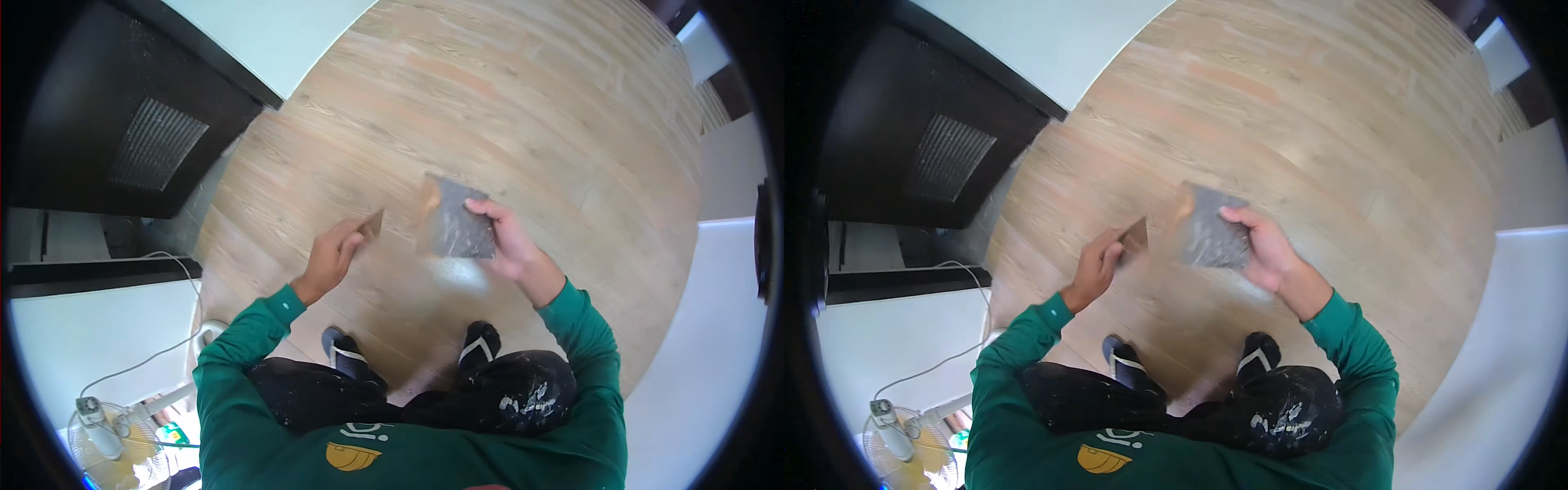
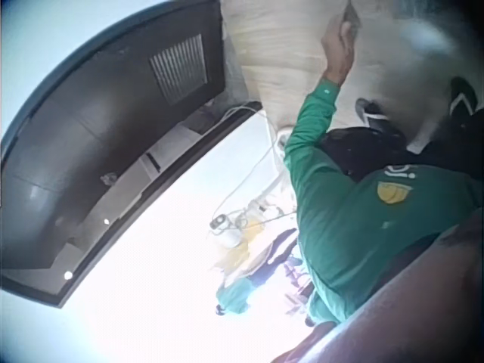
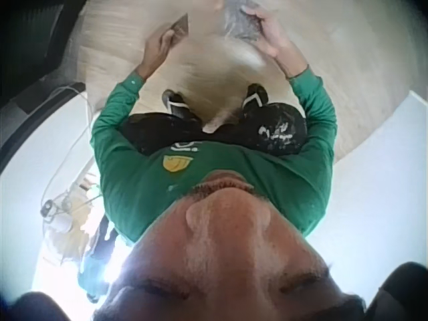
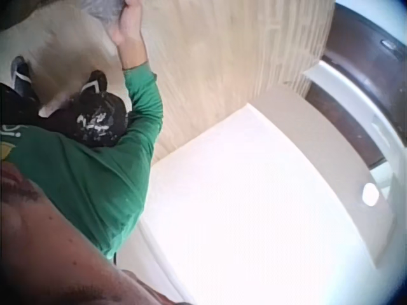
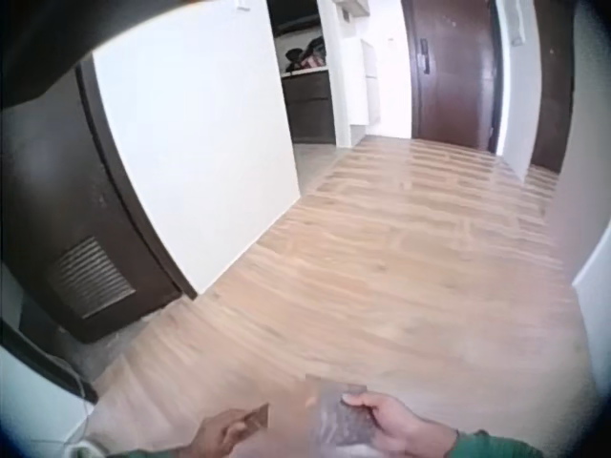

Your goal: The person applies putty to gaps in a wooden floor using a scraper, taking material from a hand-held board and spreading it across the floorboards.

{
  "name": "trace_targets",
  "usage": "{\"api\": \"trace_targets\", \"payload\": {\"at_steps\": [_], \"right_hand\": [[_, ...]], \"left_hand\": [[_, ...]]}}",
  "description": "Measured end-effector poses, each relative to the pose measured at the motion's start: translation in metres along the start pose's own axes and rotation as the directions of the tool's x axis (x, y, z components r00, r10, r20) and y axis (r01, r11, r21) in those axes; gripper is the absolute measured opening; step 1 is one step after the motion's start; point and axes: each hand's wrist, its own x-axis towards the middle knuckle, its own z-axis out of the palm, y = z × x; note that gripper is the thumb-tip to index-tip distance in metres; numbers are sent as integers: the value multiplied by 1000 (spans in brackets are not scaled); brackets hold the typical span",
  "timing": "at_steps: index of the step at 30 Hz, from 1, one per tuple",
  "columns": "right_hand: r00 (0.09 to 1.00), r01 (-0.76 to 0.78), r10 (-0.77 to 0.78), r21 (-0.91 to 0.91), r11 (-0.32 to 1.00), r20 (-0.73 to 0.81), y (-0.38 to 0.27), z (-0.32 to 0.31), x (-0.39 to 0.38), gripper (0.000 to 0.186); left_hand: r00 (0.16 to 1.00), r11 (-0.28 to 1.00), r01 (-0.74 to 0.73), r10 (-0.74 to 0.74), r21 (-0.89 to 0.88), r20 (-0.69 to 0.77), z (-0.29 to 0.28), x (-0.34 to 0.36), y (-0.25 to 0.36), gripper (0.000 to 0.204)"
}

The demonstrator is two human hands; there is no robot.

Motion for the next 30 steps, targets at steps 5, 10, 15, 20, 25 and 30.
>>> {"api": "trace_targets", "payload": {"at_steps": [5,10,15,20,25,30], "right_hand": [[870,263,-492,-818,512,-29,-44,-108,62,24],[732,256,-274,-624,-738,624,-70,-150,114,47],[764,261,-86,-427,-866,640,-64,-158,163,54],[779,246,-49,-376,-894,625,-51,-173,190,58],[829,260,6,-376,-889,559,-53,-188,167,59],[793,284,36,-316,-905,608,-36,-159,174,59]], "left_hand": [[662,59,545,-641,-836,387,29,-36,-56,57],[620,-100,491,-658,-865,427,26,-42,-69,58],[607,-131,509,-646,-851,463,24,-37,-65,60],[587,-171,515,-643,-840,492,26,-37,-70,61],[572,-167,509,-668,-845,476,27,-37,-75,63],[591,-144,533,-641,-834,489,26,-39,-78,61]]}}
